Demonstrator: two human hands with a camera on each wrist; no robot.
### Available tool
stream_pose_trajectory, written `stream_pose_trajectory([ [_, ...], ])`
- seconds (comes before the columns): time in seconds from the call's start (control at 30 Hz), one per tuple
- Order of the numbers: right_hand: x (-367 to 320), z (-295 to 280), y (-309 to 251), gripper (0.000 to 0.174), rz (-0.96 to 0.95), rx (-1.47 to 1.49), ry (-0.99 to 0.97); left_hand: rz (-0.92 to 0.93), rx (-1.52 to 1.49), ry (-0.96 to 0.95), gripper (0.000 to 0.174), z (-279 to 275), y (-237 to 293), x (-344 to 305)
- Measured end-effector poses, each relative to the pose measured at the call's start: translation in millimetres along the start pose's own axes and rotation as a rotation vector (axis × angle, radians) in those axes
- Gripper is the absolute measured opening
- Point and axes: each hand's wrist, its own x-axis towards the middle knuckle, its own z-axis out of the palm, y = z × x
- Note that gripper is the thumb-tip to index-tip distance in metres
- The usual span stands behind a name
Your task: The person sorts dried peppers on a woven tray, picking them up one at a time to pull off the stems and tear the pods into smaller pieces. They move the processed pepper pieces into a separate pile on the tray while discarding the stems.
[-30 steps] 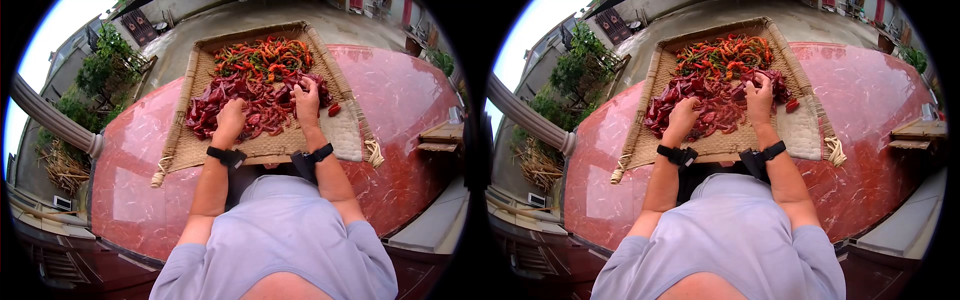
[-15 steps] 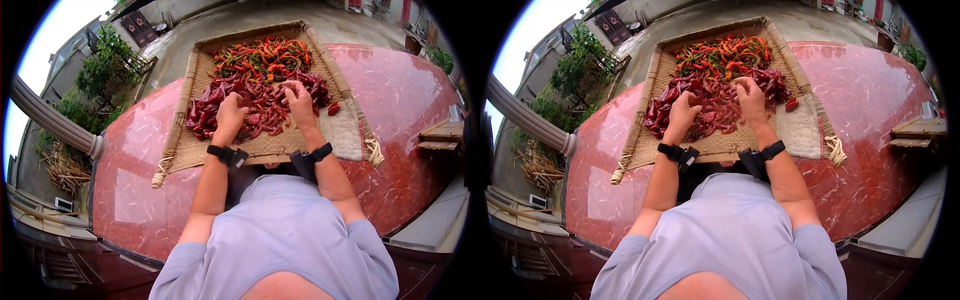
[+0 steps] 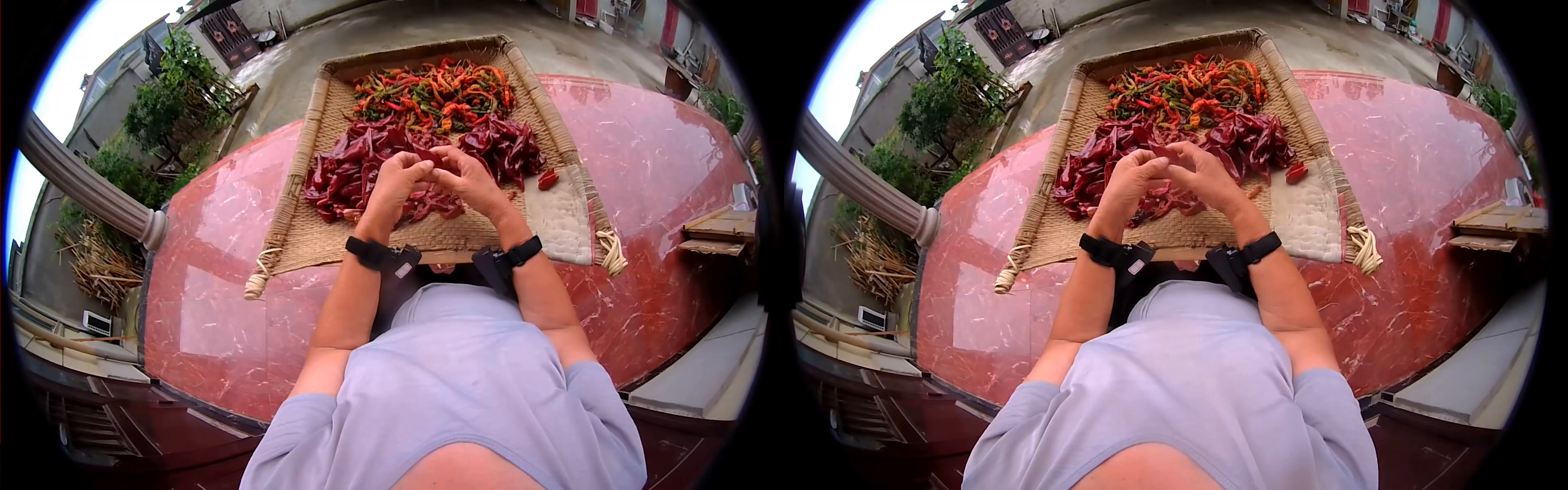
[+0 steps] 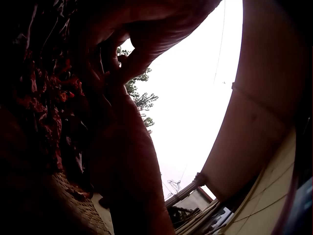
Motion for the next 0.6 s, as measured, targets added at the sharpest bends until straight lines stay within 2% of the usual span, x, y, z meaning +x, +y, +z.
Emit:
stream_pose_trajectory([
  [0.1, 1, -5, 1, 0.043, 0.020, -0.026, 0.127, 0.013, 0.374, 0.100, 0.027, 0, 7, -8],
  [0.2, 2, -11, 1, 0.046, 0.049, -0.014, 0.327, 0.213, 1.020, 0.168, 0.038, -18, -17, -3],
  [0.27, 1, -14, -1, 0.052, 0.066, -0.003, 0.459, 0.230, 1.050, 0.148, 0.039, -18, -27, -2],
  [0.4, -1, -15, -3, 0.054, 0.012, -0.085, 0.706, 0.214, 1.174, 0.108, 0.039, -12, -34, 1],
  [0.5, -1, -18, -1, 0.048, -0.014, -0.045, 0.704, 0.153, 1.302, 0.100, 0.038, -3, -24, -5],
  [0.6, 0, -19, 2, 0.039, -0.057, -0.058, 0.565, 0.166, 1.362, 0.094, 0.033, -4, -24, -8],
])
